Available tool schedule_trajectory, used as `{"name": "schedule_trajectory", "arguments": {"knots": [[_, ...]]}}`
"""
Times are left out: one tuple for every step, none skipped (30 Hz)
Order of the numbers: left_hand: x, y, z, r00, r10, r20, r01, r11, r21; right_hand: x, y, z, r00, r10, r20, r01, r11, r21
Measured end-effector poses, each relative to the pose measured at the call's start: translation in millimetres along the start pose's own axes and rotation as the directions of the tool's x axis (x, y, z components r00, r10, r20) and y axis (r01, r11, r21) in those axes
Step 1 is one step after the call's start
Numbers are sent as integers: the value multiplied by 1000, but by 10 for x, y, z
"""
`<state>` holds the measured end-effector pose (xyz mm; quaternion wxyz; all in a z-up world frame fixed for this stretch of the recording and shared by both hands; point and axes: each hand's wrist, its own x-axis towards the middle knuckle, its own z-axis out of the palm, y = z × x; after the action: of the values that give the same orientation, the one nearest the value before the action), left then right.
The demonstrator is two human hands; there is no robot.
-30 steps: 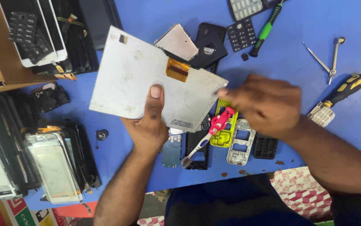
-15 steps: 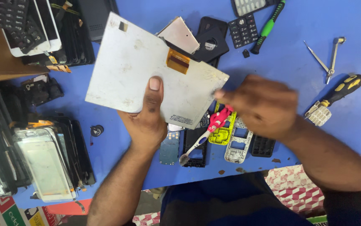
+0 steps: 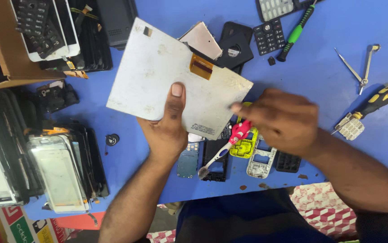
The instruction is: The person uses a small metal tool to scrape and clean the back surface of a white rectangular electronic component, likely a screen or battery, held in the left hand. The person repeatedly scrapes along the edges and center of the component's back, occasionally flipping it to access different areas.
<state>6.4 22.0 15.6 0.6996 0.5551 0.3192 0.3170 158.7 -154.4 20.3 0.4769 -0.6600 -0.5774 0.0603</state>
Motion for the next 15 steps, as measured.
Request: {"name": "schedule_trajectory", "arguments": {"knots": [[-8,-7,-1,1000,5,-3,-5,1000,2,-6,-13,-2,1000,23,-20,-23,1000,-11],[-12,-15,-5,1000,10,-6,-10,1000,3,-6,-13,10,999,27,-33,-26,1000,9],[-16,-21,-8,1000,2,-13,-2,1000,-4,-2,-11,14,999,29,-43,-28,999,29],[-17,-24,-10,1000,-6,-20,6,1000,-11,-1,-16,11,998,32,-54,-30,998,49],[-6,-23,-7,1000,-11,-25,10,1000,-17,10,-15,7,1000,26,-18,-25,999,46],[4,-24,0,1000,-11,-23,10,999,-35,20,-14,1,1000,19,17,-20,999,42],[3,-29,5,1000,-17,-20,16,999,-51,14,-20,0,998,18,54,-20,999,40],[1,-36,7,1000,-23,-17,22,997,-68,7,-26,5,998,60,14,-60,998,31],[-9,-44,11,1000,-15,-18,14,998,-57,3,-25,1,995,101,-23,-101,995,23],[-19,-47,10,1000,-8,-19,7,999,-46,4,-20,2,988,142,-59,-142,990,16],[-24,-46,10,1000,3,-21,-3,999,-35,2,-33,8,992,124,-23,-123,992,31],[-26,-41,9,1000,-3,-16,3,1000,-23,5,-41,10,994,104,13,-105,993,46],[-18,-33,3,1000,-6,-11,6,1000,-9,11,-46,11,995,82,47,-85,994,62],[-13,-28,2,1000,-9,-5,9,1000,5,12,-49,8,997,39,62,-41,999,27],[-13,-25,-1,1000,-9,-8,9,1000,2,9,-51,6,997,-1,77,2,1000,-7]]}}
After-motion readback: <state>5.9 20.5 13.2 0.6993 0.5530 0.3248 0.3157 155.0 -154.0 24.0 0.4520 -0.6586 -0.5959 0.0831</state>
